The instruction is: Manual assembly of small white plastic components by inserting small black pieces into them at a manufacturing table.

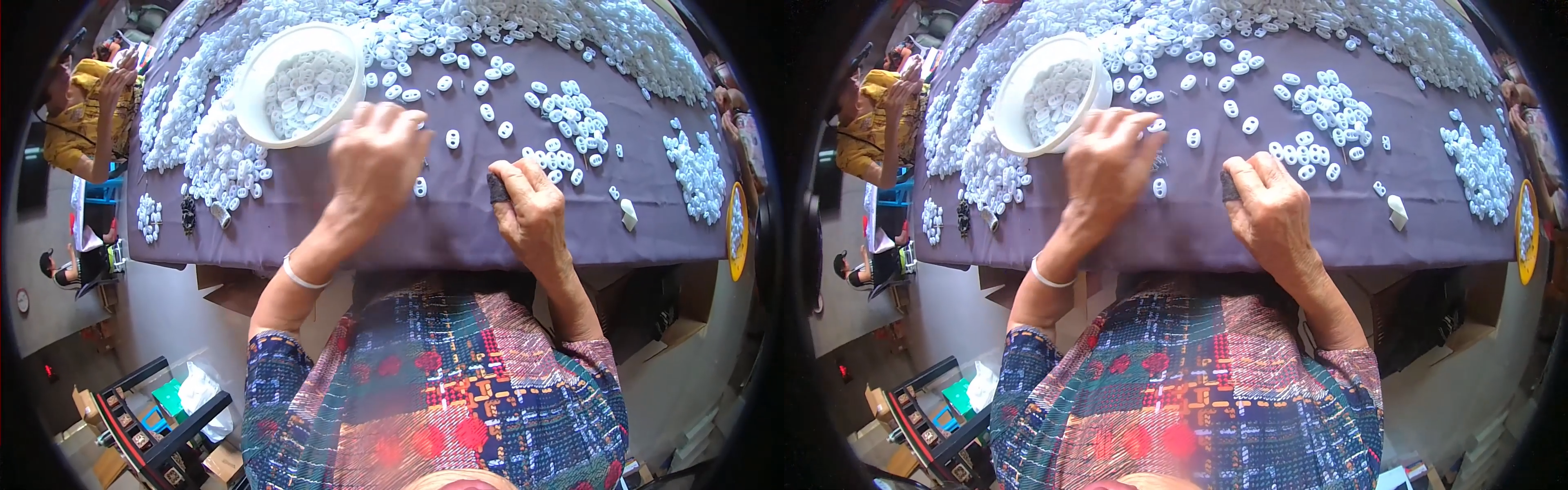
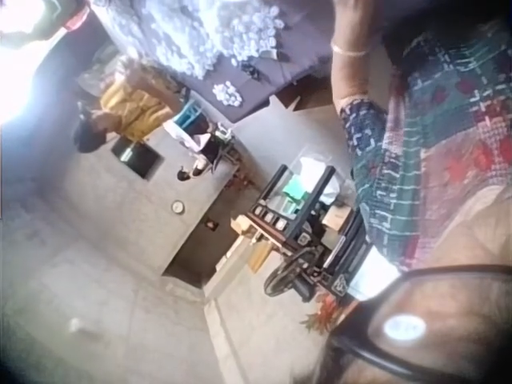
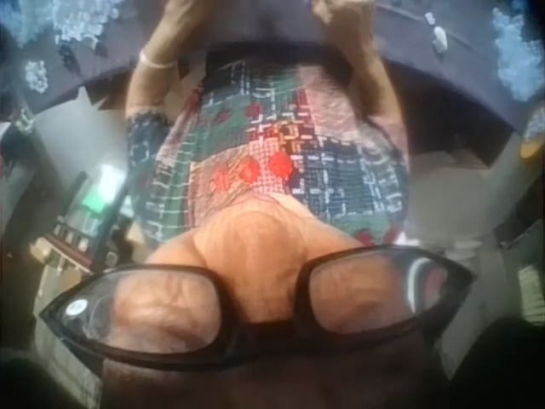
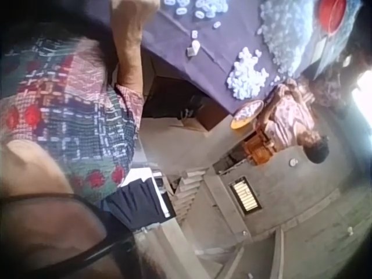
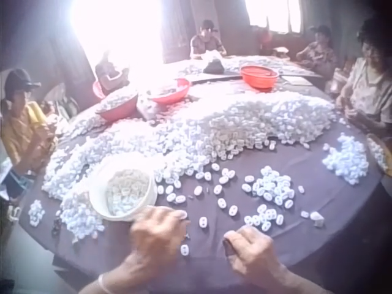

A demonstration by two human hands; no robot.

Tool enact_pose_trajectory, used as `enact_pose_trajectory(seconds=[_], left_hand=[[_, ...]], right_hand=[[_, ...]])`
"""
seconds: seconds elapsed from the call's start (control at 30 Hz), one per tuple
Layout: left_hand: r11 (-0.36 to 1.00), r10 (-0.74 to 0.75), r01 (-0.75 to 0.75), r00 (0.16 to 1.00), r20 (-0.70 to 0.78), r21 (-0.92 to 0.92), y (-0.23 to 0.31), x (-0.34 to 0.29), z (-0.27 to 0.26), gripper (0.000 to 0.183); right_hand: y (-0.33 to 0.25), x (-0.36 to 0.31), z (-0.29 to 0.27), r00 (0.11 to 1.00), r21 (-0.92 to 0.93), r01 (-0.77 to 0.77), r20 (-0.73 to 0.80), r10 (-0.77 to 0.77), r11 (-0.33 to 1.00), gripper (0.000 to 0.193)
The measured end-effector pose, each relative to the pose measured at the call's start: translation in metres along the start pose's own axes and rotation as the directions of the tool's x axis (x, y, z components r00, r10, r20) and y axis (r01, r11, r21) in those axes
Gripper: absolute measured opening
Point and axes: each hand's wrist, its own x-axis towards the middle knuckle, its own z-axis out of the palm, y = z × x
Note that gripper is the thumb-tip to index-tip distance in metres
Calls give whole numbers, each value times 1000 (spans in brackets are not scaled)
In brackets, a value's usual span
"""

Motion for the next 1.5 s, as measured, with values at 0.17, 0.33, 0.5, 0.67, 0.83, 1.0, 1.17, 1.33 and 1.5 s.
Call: enact_pose_trajectory(seconds=[0.17, 0.33, 0.5, 0.67, 0.83, 1.0, 1.17, 1.33, 1.5], left_hand=[[998, 59, -57, 995, 79, -28, 17, 8, 32, 12], [977, 79, -59, 993, 92, -203, 28, -1, 30, 8], [836, -119, 157, 987, 106, -526, 37, -38, -1, 15], [777, -237, 259, 965, 114, -573, 37, -69, -10, 17], [749, -280, 278, 956, 93, -602, 38, -79, -5, 18], [756, -297, 261, 954, 40, -601, 40, -84, 1, 18], [718, -316, 267, 948, 40, -643, 38, -84, 3, 17], [718, -264, 218, 964, 32, -660, 36, -82, 3, 17], [734, -256, 211, 966, 25, -645, 36, -84, 3, 15]], right_hand=[[-7, -5, -2, 999, 46, -14, 50, 12, 999, 32], [-2, -12, -5, 999, 38, -21, 42, 20, 999, 33], [3, -6, -10, 998, 41, -40, 49, 38, 998, 35], [7, 23, -15, 993, -45, 47, 111, -41, 998, 32], [30, 75, 3, 986, -197, 115, 145, -87, 974, 24], [42, 109, 36, 982, -391, 61, 188, 14, 918, 21], [38, 119, 48, 950, -465, 13, 283, 135, 885, 18], [38, 110, 41, 956, -383, 26, 281, 90, 923, 15], [-5, 59, 36, 937, -310, 299, 276, -216, 902, 9]])
